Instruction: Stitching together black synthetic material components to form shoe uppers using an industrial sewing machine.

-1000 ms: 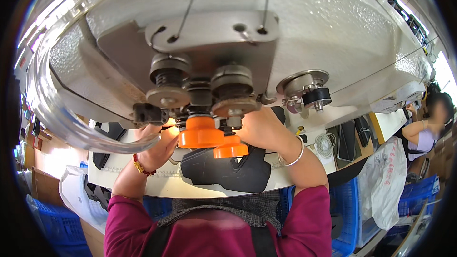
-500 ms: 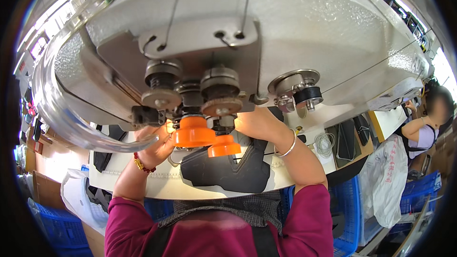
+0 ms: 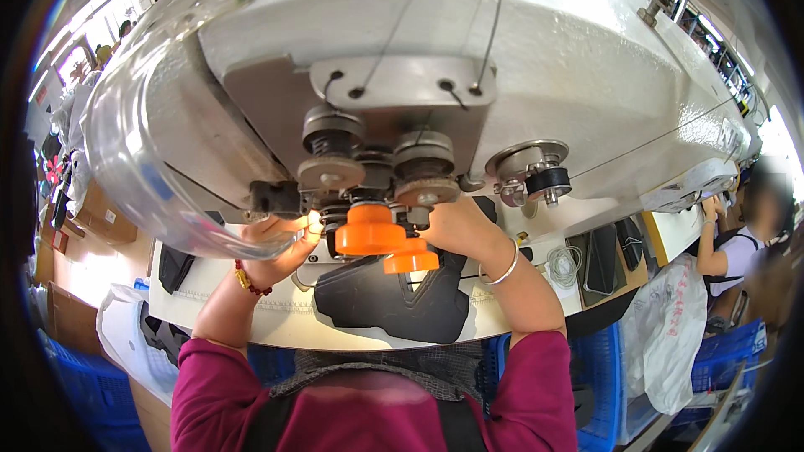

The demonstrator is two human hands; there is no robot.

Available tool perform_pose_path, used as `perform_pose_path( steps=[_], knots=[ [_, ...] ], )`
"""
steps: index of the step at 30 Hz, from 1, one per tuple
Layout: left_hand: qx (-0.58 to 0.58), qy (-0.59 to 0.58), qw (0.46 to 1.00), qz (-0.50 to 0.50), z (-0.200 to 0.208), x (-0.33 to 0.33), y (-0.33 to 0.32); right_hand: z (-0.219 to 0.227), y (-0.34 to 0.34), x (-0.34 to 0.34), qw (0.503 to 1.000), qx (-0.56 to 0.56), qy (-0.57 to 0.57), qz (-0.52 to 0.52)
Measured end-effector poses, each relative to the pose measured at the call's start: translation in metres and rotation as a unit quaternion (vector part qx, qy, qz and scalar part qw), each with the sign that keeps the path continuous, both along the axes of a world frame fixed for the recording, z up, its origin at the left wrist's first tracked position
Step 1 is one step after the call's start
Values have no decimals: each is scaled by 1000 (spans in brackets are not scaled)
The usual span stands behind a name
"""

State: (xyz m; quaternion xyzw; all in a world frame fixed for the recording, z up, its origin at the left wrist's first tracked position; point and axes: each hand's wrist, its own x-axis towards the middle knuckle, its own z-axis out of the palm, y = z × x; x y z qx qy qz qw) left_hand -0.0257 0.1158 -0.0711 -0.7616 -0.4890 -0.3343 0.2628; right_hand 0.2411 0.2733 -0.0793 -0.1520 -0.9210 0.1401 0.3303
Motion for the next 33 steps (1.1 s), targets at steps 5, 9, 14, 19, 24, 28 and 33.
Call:
perform_pose_path(
  steps=[5,9,14,19,24,28,33],
  knots=[
    [-64,-109,991,-43,16,6,4,-50,35,24,951,272,-148,-22],
    [-67,-161,984,-19,43,1,7,-33,32,41,977,57,-190,-77],
    [-289,-187,929,-135,61,-27,27,11,6,35,999,-13,-33,21],
    [-129,-107,977,-131,49,-54,38,39,-20,23,982,-54,-12,-179],
    [-177,-375,908,-59,83,-112,-1,54,-38,35,971,-79,-30,-226],
    [-49,-325,939,100,70,-173,-82,52,-76,44,979,127,-37,-157],
    [-68,-263,928,255,16,-215,-173,9,-118,65,984,15,-175,-12]
  ],
)
